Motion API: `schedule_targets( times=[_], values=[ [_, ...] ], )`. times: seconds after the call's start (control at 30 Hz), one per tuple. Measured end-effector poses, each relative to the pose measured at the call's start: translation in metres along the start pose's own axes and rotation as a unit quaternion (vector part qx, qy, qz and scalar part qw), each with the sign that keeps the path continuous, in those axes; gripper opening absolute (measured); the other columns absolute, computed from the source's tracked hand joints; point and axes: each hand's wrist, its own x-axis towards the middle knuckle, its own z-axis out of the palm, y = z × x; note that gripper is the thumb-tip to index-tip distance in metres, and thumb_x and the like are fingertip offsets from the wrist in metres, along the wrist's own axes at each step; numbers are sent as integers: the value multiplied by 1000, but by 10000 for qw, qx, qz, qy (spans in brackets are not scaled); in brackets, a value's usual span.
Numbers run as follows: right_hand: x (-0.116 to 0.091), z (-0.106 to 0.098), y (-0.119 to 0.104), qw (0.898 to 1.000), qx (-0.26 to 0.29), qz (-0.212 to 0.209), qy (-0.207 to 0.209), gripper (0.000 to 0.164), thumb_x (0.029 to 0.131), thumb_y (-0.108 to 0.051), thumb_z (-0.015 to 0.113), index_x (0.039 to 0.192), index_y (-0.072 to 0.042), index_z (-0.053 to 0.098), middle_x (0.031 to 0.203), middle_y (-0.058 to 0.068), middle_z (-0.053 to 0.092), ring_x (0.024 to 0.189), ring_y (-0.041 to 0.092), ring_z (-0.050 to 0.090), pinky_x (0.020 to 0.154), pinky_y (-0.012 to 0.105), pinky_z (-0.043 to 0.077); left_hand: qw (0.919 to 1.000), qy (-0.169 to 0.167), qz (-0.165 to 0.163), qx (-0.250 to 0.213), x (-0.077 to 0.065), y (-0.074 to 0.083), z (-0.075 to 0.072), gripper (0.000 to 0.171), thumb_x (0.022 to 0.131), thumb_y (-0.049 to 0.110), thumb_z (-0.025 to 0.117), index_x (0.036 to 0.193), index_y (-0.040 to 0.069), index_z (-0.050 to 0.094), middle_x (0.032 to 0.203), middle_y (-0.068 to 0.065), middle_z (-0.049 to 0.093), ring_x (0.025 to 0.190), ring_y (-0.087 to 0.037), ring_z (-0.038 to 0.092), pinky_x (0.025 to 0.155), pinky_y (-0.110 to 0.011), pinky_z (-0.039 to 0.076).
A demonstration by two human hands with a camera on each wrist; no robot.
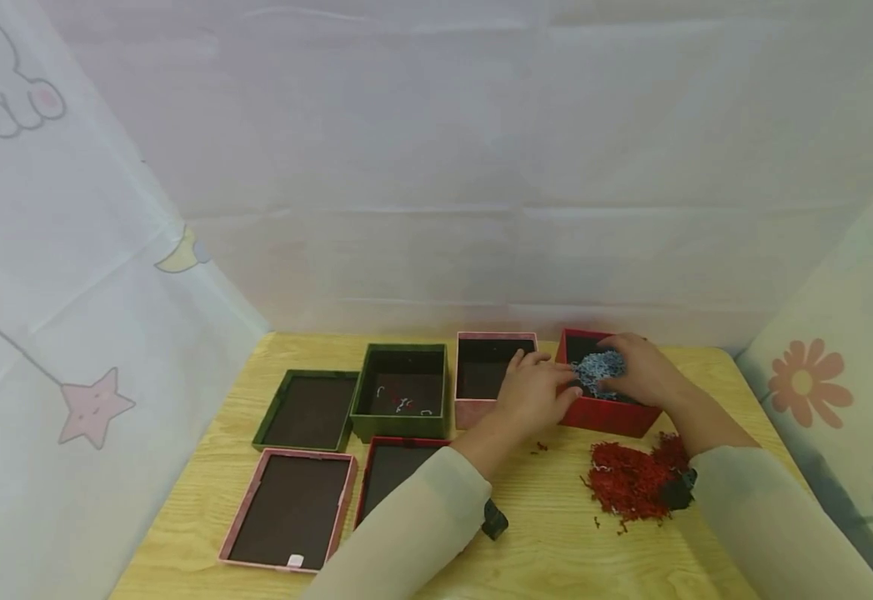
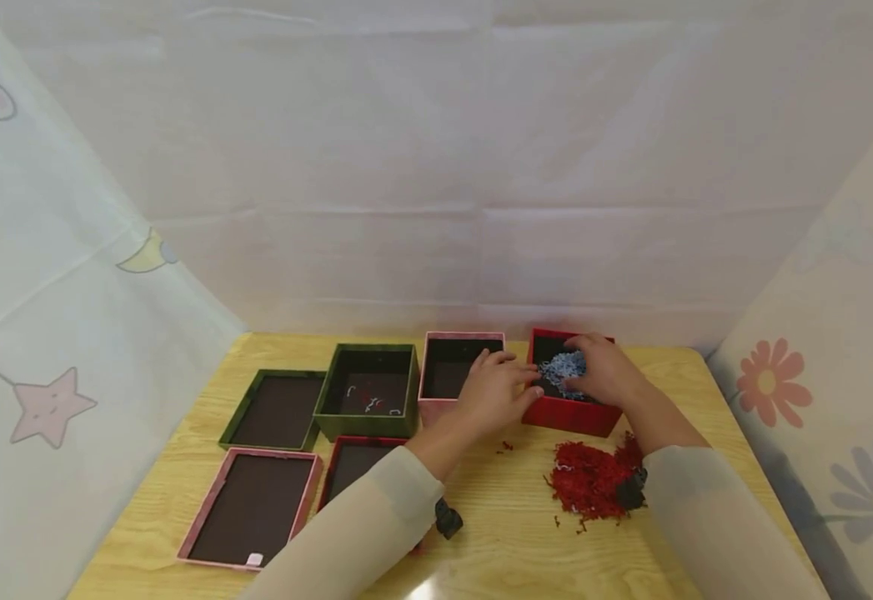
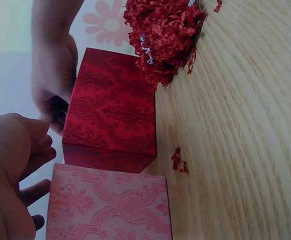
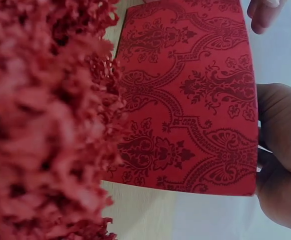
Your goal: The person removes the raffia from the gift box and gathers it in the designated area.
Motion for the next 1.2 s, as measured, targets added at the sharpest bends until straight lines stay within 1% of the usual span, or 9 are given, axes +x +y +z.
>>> schedule_targets(
  times=[0.2, 0.37, 0.57, 0.67, 0.73, 0.87, 1.03, 1.1, 1.2],
  values=[
    [11, 5, 3, 9982, -420, -177, -385, 71, 83, -24, 89, 141, 4, 58, 145, 32, 50, 132, 52, 49, 106, 68, 43, 9994, -206, -190, 197, 4, 0, 8, 33, 106, 51, 54, 132, 41, 72, 142, 22, 61, 147, -18, 41, 126, -52, 21],
    [17, 7, 5, 9943, -734, -412, -649, 66, 79, -19, 91, 136, 0, 65, 140, 28, 56, 128, 49, 53, 104, 65, 45, 9991, -245, -285, 179, 5, -1, 13, 29, 105, 52, 55, 124, 44, 76, 142, 25, 59, 148, -18, 39, 127, -51, 19],
    [23, 6, 7, 9837, -1238, -736, -1075, 62, 79, -18, 91, 137, -7, 68, 132, 24, 60, 117, 44, 60, 97, 61, 52, 9987, -246, -441, 103, 5, 0, 14, 28, 104, 54, 56, 120, 45, 78, 142, 27, 58, 148, -18, 38, 127, -50, 19],
    [25, 5, 6, 9775, -1483, -782, -1282, 63, 80, -17, 90, 138, -10, 67, 131, 23, 61, 117, 44, 60, 96, 61, 53, 9984, -265, -486, 102, 5, 2, 12, 29, 103, 55, 56, 121, 46, 77, 142, 27, 58, 149, -18, 37, 127, -50, 18],
    [26, 5, 5, 9731, -1643, -789, -1409, 62, 81, -18, 89, 139, -12, 67, 132, 22, 61, 118, 44, 61, 95, 62, 53, 9983, -262, -509, 88, 5, 2, 12, 29, 103, 55, 57, 121, 46, 77, 142, 26, 59, 149, -18, 36, 127, -49, 17],
    [27, 6, 4, 9653, -1903, -780, -1611, 54, 87, -18, 84, 139, -14, 67, 132, 23, 62, 120, 45, 60, 95, 63, 53, 9983, -232, -536, 64, 5, 3, 12, 28, 103, 55, 57, 120, 46, 77, 141, 26, 60, 149, -18, 36, 127, -50, 17],
    [29, 9, 4, 9546, -2207, -857, -1805, 48, 94, -8, 75, 141, -12, 65, 133, 24, 62, 121, 47, 59, 95, 63, 53, 9987, -167, -480, 83, 4, 2, 12, 27, 103, 56, 56, 118, 47, 78, 140, 27, 59, 149, -19, 37, 127, -51, 17],
    [30, 10, 5, 9520, -2274, -891, -1847, 48, 95, -3, 72, 141, -11, 64, 133, 25, 63, 121, 47, 59, 96, 63, 53, 9987, -145, -481, 85, 5, 2, 12, 27, 103, 56, 56, 117, 48, 78, 140, 28, 59, 149, -19, 37, 127, -50, 17],
    [32, 10, 5, 9521, -2263, -877, -1859, 45, 97, 0, 68, 140, -9, 65, 132, 25, 63, 121, 48, 59, 97, 62, 52, 9985, -145, -529, 82, 5, 2, 11, 26, 103, 57, 57, 117, 49, 77, 139, 30, 59, 149, -17, 37, 128, -49, 17]
  ],
)
